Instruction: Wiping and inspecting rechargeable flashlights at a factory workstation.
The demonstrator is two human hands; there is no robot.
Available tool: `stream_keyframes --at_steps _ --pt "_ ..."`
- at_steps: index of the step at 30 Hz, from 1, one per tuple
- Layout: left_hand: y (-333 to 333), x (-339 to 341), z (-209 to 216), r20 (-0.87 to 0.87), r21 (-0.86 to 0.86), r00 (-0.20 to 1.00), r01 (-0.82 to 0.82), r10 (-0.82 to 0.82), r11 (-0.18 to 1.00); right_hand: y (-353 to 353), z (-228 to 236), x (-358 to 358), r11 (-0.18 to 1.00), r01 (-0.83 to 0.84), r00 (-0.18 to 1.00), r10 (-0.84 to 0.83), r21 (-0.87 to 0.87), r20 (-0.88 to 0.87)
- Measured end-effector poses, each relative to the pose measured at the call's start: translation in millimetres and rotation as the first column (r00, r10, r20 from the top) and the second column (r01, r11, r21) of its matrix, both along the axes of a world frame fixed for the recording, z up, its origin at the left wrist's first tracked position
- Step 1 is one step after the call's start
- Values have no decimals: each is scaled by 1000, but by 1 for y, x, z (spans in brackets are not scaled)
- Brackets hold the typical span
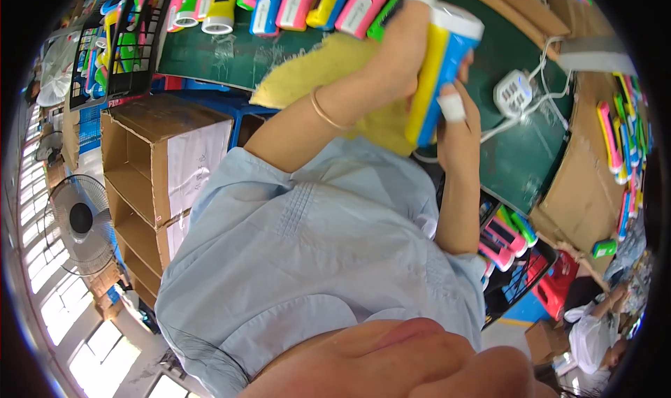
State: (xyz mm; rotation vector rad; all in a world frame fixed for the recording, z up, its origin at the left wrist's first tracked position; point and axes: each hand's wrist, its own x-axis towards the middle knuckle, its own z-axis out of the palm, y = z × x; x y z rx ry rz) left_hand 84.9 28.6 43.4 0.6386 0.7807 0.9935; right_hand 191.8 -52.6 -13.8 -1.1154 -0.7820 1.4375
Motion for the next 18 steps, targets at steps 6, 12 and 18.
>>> stream_keyframes --at_steps 6,12,18 --pt "152 -68 -5 -480 869 616 239 624 433 -13 5 134 513 817 545 -837 264 -59" --pt "351 -177 -52 -692 660 -108 308 714 686 -25 28 156 404 789 346 -915 463 209" --pt "432 -190 -59 -833 397 -298 265 466 879 3 23 118 722 626 677 -691 295 254"
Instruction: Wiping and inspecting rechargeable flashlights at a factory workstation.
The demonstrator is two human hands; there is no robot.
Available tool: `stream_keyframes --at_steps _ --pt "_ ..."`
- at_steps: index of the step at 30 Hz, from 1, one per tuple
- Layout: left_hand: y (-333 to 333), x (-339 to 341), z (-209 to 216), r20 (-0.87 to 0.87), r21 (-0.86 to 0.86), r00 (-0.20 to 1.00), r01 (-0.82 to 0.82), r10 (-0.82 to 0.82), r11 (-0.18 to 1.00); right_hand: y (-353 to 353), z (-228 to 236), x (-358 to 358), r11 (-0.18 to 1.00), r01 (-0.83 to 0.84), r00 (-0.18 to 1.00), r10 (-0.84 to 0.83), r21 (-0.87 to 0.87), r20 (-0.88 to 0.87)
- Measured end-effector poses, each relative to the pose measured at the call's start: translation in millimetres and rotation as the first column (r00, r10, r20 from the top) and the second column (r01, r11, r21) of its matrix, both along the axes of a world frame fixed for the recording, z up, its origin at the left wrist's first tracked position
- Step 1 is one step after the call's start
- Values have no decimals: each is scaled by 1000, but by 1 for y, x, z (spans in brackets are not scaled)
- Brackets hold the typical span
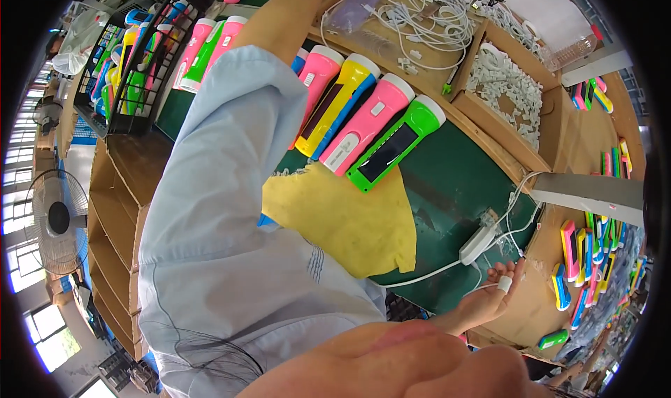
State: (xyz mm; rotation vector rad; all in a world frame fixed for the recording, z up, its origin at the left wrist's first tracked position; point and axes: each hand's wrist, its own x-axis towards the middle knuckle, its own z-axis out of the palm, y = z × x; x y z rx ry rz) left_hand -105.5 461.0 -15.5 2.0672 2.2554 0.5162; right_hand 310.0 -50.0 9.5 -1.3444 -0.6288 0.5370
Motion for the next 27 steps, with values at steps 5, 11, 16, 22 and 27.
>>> stream_keyframes --at_steps 5,11,16,22,27 --pt "14 -15 -1 -74 -95 997 -21 14 995 16 0 -16 999 -42 999 42 -30 0" --pt "-32 -27 33 671 453 677 -53 -301 890 2 0 -17 1000 -5 1000 6 -15 21" --pt "-144 -25 112 795 570 -253 -4 -552 822 -4 3 -24 955 -296 952 296 11 -82" --pt "-351 97 100 920 59 -354 549 167 834 18 18 -73 782 -622 745 605 -32 281" --pt "-465 159 31 873 -48 -249 813 420 581 31 38 -100 560 -816 436 759 -142 484"
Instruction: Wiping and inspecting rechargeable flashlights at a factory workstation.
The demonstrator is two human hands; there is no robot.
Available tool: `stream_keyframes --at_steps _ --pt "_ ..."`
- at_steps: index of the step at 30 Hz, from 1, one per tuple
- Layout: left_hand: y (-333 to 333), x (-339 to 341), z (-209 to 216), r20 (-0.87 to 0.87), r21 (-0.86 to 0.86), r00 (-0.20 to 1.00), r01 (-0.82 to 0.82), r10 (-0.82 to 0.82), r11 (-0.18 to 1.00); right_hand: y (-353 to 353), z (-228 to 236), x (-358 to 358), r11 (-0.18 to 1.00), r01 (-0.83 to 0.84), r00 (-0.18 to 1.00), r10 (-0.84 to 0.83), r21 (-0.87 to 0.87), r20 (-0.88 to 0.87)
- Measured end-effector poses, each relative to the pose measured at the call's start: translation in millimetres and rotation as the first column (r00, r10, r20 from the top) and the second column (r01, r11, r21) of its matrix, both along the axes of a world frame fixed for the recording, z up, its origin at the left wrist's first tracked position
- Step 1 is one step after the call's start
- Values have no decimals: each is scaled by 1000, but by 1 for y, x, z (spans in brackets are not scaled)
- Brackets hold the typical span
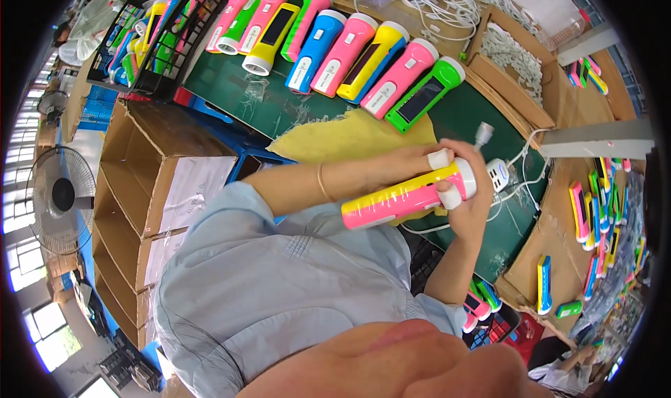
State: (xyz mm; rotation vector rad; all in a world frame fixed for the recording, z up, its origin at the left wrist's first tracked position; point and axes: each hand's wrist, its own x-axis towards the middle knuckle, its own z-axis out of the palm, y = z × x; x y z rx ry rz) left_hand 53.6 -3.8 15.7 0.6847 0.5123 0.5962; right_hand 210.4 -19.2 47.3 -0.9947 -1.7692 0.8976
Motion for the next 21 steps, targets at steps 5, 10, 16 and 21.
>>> stream_keyframes --at_steps 5,10,16,21 --pt "-25 -10 -14 330 -223 940 166 -86 960 -17 -7 33 986 -150 829 81 -79 -553" --pt "-18 -32 -8 -107 249 964 263 -244 932 -16 15 22 877 475 853 -440 -71 280" --pt "-25 -16 3 -224 151 971 124 -88 981 -23 -7 -15 915 399 894 -376 -52 246" --pt "-2 -15 18 48 -55 991 -126 128 991 -36 -32 1 839 245 907 -375 -485 -192"
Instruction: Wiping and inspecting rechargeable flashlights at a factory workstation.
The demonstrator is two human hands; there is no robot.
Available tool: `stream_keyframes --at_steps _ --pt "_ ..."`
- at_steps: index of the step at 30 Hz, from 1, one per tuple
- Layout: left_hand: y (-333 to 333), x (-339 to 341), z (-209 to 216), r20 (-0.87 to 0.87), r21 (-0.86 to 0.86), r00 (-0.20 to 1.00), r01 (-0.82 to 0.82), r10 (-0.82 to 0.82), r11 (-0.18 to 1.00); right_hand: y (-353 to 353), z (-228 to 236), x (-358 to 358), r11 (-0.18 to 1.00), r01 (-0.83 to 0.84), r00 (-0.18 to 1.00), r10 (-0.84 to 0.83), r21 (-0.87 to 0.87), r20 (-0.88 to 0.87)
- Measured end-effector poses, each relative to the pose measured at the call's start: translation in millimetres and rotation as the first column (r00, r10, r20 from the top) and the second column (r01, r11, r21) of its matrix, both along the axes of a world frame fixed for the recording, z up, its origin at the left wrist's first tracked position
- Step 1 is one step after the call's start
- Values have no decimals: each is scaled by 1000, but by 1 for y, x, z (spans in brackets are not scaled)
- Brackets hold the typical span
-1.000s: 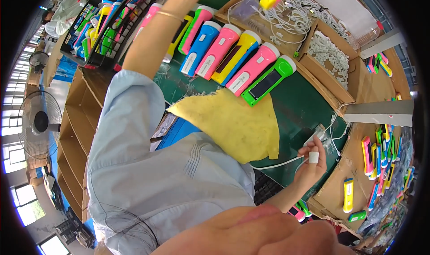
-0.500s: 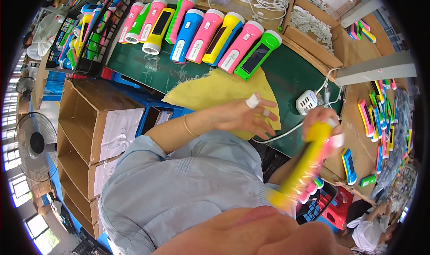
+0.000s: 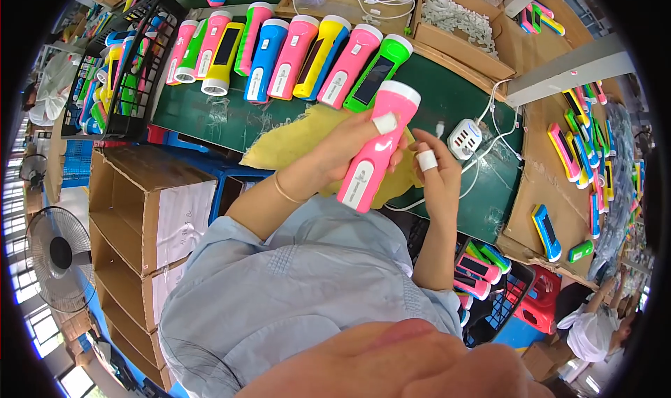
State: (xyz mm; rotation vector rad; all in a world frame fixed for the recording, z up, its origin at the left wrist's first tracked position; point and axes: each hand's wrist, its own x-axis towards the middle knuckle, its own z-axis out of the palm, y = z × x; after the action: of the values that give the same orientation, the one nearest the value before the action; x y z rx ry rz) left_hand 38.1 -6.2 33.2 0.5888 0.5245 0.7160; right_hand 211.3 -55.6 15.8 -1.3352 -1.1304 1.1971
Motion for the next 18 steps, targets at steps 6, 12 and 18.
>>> stream_keyframes --at_steps 6,12,18 --pt "13 11 1 62 -166 998 24 -14 986 -17 -23 -5 999 41 997 -40 -20 62" --pt "35 8 3 -54 134 998 -27 35 991 -10 -11 5 979 201 972 -204 -34 -113" --pt "93 14 42 -468 880 367 110 804 462 8 0 29 981 194 920 -172 29 -352"
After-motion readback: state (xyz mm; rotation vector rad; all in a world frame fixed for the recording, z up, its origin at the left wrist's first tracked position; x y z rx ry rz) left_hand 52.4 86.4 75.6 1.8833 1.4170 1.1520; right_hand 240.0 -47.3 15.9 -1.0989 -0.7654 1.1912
